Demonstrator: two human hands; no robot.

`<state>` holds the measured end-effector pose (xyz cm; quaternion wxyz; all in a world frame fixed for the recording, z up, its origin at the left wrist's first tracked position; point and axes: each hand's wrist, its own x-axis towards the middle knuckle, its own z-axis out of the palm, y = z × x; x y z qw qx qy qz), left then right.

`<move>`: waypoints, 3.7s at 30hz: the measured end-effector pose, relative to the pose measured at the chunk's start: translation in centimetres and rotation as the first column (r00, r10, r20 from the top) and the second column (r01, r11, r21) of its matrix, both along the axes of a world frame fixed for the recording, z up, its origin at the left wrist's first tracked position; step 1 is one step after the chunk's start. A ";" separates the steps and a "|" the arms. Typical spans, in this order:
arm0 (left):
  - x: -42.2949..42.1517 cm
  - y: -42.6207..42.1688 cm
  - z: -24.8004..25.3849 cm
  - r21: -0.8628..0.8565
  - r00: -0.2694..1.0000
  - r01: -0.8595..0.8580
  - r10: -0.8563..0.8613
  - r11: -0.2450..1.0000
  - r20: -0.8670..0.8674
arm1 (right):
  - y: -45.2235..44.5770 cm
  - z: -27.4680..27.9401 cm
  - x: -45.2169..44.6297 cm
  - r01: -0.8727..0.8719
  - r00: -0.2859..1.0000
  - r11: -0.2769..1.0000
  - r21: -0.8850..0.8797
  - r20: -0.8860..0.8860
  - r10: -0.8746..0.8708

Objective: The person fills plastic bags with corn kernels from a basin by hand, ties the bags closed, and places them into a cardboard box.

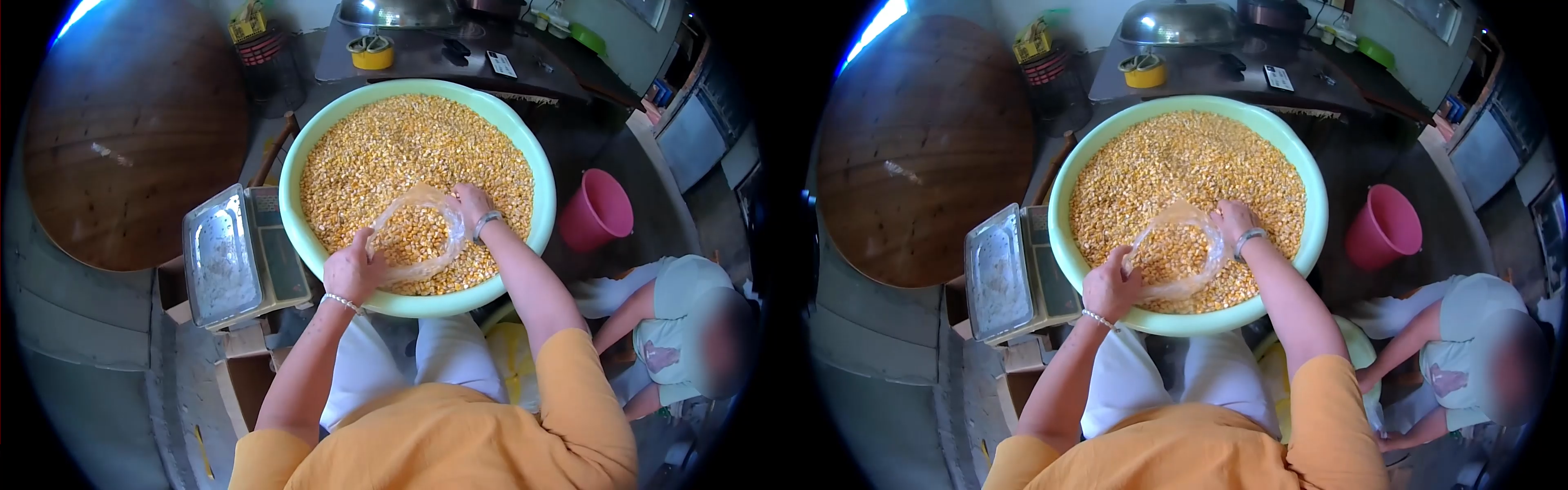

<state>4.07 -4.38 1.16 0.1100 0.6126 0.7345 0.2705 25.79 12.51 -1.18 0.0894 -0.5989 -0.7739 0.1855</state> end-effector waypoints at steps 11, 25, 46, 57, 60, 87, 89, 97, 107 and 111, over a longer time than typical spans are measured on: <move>-0.1 -0.1 -0.6 0.096 1.000 -0.010 0.011 0.995 -0.013 | 0.2 -0.5 -0.8 0.069 0.970 0.977 0.202 -0.243 -0.018; -0.5 -0.1 -1.1 0.139 1.000 -0.019 0.019 0.990 0.004 | -0.7 4.0 -0.4 0.089 0.513 0.983 -0.160 -0.839 -0.182; -0.4 -0.3 -0.3 0.115 1.000 -0.001 -0.002 0.993 0.028 | -4.3 3.4 -1.6 -0.450 0.855 0.893 0.021 -0.276 0.438; -0.3 -0.1 -0.7 0.128 0.999 -0.015 0.010 0.992 0.039 | 1.3 2.6 1.8 0.124 0.799 0.992 -0.025 -0.590 -0.114; -0.3 0.0 -0.7 0.108 1.000 -0.017 0.015 0.994 0.019 | 1.6 -0.5 2.9 0.157 0.954 0.980 0.124 -0.275 -0.118; -0.2 0.0 -0.3 0.050 1.000 -0.008 0.006 0.999 0.023 | 1.4 -1.8 1.8 0.065 0.977 0.989 0.133 -0.211 -0.036; -0.2 0.0 0.2 0.027 1.000 -0.001 0.000 1.000 0.017 | 1.5 -1.6 1.8 0.083 0.973 0.988 0.130 -0.225 -0.052; -0.2 0.1 0.5 -0.071 1.000 -0.021 0.020 0.997 -0.019 | 2.0 -1.1 2.2 0.211 0.767 0.976 0.060 -0.629 -0.127; -0.6 0.5 -1.5 0.273 0.994 -0.066 0.041 0.960 0.097 | -5.3 5.2 -6.2 -0.491 0.787 0.871 -0.016 -0.436 0.436; -0.7 0.4 -1.5 0.259 0.992 -0.066 0.035 0.964 0.122 | -6.2 2.7 -9.3 -0.423 0.850 0.905 0.041 -0.330 0.411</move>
